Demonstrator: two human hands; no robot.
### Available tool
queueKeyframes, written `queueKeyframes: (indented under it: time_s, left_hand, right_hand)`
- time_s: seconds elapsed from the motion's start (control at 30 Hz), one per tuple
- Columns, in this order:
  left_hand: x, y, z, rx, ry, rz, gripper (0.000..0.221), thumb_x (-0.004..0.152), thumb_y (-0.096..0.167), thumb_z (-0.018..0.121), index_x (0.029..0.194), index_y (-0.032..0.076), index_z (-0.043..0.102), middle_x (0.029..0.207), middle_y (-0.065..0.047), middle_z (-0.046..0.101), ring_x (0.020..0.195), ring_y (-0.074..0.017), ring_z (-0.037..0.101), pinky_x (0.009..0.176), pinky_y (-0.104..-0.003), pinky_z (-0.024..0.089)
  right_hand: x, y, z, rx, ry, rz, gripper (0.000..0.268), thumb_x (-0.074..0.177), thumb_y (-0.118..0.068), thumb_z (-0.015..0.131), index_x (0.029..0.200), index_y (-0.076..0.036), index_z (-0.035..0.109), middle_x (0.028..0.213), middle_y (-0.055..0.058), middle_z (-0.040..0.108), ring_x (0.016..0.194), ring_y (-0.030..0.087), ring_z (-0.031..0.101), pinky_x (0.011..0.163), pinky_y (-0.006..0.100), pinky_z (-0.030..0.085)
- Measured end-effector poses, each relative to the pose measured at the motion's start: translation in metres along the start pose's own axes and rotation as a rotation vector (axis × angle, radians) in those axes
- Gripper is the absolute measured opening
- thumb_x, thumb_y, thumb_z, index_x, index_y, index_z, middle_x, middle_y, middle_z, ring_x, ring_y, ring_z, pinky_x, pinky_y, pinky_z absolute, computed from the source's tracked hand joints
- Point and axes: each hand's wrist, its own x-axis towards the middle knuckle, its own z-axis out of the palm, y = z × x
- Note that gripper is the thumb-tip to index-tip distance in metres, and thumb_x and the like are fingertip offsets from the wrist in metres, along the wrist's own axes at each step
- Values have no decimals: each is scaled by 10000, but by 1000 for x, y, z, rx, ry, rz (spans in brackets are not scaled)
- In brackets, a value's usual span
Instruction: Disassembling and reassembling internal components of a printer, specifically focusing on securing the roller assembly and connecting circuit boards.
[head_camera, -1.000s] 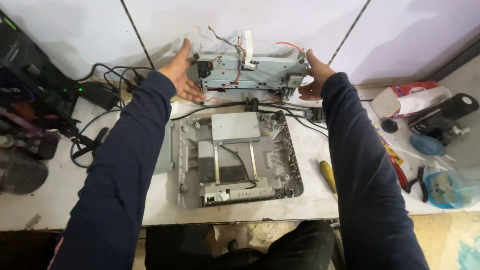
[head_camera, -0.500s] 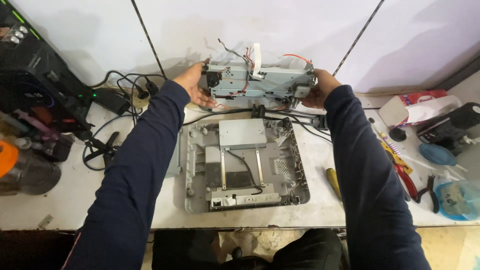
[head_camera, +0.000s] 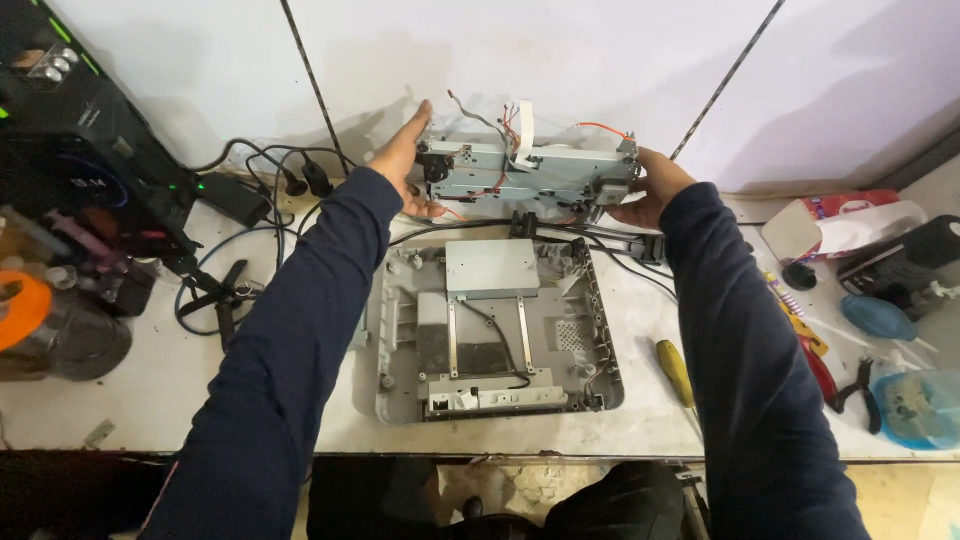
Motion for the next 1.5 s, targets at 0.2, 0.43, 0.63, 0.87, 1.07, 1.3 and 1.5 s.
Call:
queueKeyframes:
  time_s: [0.2,0.43,0.63,0.87,1.07,1.3,1.5]
  left_hand:
    - [0,1,2,7,13,-39,1247,708,758,702,1657,175,140,1649,-310,33,1372,-556,377,884,-654,578]
    - [-11,-6,1,-88,8,-3,913,709,375,662,1526,105,356,1336,-185,426,1209,-380,499,812,-678,596]
    - [-20,-19,0,-111,1,-14,832,691,235,558,1491,104,368,1230,-133,400,1154,-474,523,833,-724,598]
    - [-20,-31,5,-187,-30,67,797,781,132,547,1501,2,230,1526,-350,52,1316,-738,169,772,-824,557]
    - [-41,-37,5,-210,-57,195,840,698,157,547,1495,22,317,1545,-234,160,1394,-582,274,934,-834,469]
    - [-127,-57,1,-111,-139,413,228,668,174,475,814,199,302,1035,-53,352,932,-240,383,703,-422,516]
    - [-139,-136,-23,-4,-99,817,761,848,186,485,1593,113,345,1711,-118,241,1594,-305,171,1268,-473,168]
  right_hand:
    - [-10,-4,3,17,-3,100,949,862,-824,516,1421,-57,484,1287,187,519,1057,417,701,833,474,629]
    - [4,-4,1,7,-19,154,648,833,-567,657,1283,-115,547,1241,129,567,1093,430,666,908,498,612]
    - [-47,-14,28,76,53,241,598,776,-367,671,1287,-105,506,1250,90,605,1146,377,661,977,554,565]
    - [-35,10,27,104,104,151,595,796,-396,686,1306,-127,539,1213,67,619,1096,325,653,912,579,579]
    - [-27,34,10,207,143,35,582,762,-361,752,1250,-117,550,1115,93,658,944,376,712,718,608,632]
    - [-129,34,34,319,108,-130,266,839,-341,610,863,-86,683,696,20,670,547,184,616,498,306,524]
    - [-158,90,28,-266,390,-536,540,861,-404,568,1272,-71,680,1276,69,644,1184,189,548,1019,312,403]
